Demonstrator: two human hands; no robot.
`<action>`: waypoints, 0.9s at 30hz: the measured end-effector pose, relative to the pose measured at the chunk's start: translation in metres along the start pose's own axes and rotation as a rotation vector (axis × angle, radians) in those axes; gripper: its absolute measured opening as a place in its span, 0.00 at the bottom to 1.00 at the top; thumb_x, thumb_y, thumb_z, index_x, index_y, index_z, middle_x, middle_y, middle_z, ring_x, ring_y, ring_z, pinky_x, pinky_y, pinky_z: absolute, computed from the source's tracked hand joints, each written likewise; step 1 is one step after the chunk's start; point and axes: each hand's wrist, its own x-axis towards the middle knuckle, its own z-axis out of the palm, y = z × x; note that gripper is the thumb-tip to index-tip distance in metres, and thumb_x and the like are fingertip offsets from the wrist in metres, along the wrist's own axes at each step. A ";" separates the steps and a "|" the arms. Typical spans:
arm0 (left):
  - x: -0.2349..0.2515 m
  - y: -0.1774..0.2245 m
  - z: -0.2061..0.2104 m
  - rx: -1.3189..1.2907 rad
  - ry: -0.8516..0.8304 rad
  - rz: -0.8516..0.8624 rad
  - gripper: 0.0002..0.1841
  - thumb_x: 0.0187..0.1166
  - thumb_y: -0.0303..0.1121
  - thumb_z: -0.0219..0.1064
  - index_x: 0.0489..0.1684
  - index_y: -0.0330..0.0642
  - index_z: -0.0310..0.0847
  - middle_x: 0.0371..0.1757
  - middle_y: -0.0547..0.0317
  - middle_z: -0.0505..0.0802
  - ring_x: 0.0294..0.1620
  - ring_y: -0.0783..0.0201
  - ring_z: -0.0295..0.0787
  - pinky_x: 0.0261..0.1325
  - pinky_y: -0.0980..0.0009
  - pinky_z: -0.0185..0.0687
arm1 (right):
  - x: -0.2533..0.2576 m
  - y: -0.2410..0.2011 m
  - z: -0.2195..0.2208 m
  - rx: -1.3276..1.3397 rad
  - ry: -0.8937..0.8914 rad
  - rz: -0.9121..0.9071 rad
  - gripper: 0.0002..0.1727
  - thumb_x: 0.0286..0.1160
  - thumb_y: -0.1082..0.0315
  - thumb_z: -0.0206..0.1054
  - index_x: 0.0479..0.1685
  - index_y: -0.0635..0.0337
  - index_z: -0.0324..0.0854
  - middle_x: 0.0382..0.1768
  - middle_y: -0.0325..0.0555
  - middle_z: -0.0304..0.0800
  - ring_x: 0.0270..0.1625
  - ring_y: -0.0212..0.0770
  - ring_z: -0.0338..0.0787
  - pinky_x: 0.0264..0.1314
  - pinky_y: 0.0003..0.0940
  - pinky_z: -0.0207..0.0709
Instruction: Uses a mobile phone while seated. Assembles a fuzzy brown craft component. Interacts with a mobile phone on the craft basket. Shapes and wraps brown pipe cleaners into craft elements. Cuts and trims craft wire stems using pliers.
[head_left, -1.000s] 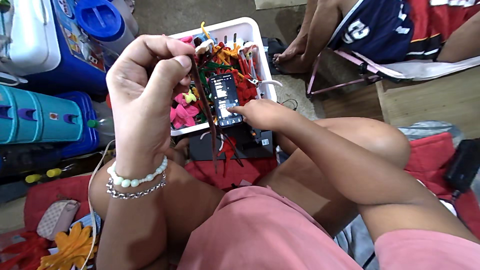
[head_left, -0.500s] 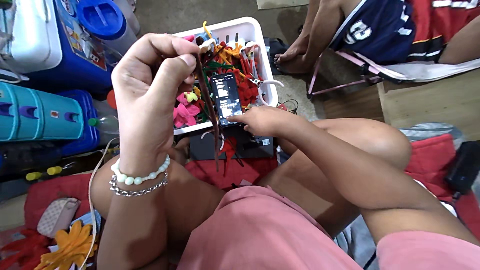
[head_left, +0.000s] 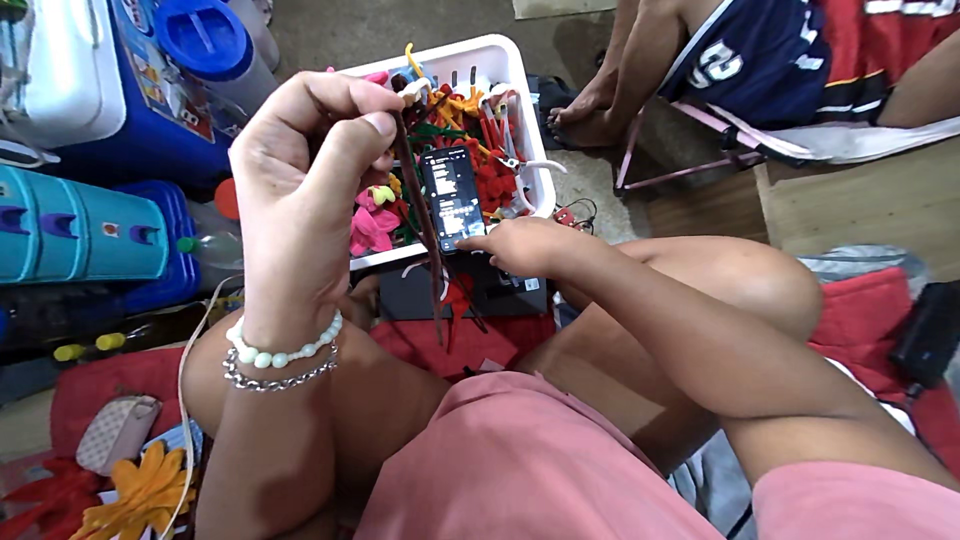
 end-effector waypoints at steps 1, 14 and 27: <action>0.000 0.000 0.000 -0.001 0.000 0.002 0.09 0.83 0.24 0.58 0.45 0.47 0.84 0.39 0.73 0.90 0.36 0.77 0.86 0.42 0.81 0.84 | 0.000 0.001 0.000 0.003 0.006 -0.004 0.34 0.87 0.69 0.60 0.91 0.32 0.64 0.59 0.59 0.90 0.64 0.63 0.88 0.66 0.66 0.77; 0.001 0.000 0.000 -0.001 0.000 0.004 0.09 0.83 0.24 0.58 0.44 0.47 0.84 0.40 0.73 0.91 0.37 0.77 0.86 0.43 0.81 0.84 | -0.009 0.009 -0.011 0.007 0.052 0.043 0.30 0.88 0.66 0.60 0.89 0.35 0.68 0.61 0.58 0.90 0.66 0.63 0.88 0.68 0.66 0.76; 0.001 -0.001 0.000 -0.013 -0.007 0.002 0.09 0.83 0.24 0.58 0.44 0.47 0.84 0.40 0.72 0.90 0.37 0.77 0.86 0.43 0.80 0.85 | -0.004 0.007 -0.005 -0.008 -0.050 0.057 0.32 0.87 0.67 0.62 0.90 0.33 0.67 0.63 0.57 0.90 0.68 0.63 0.86 0.70 0.66 0.75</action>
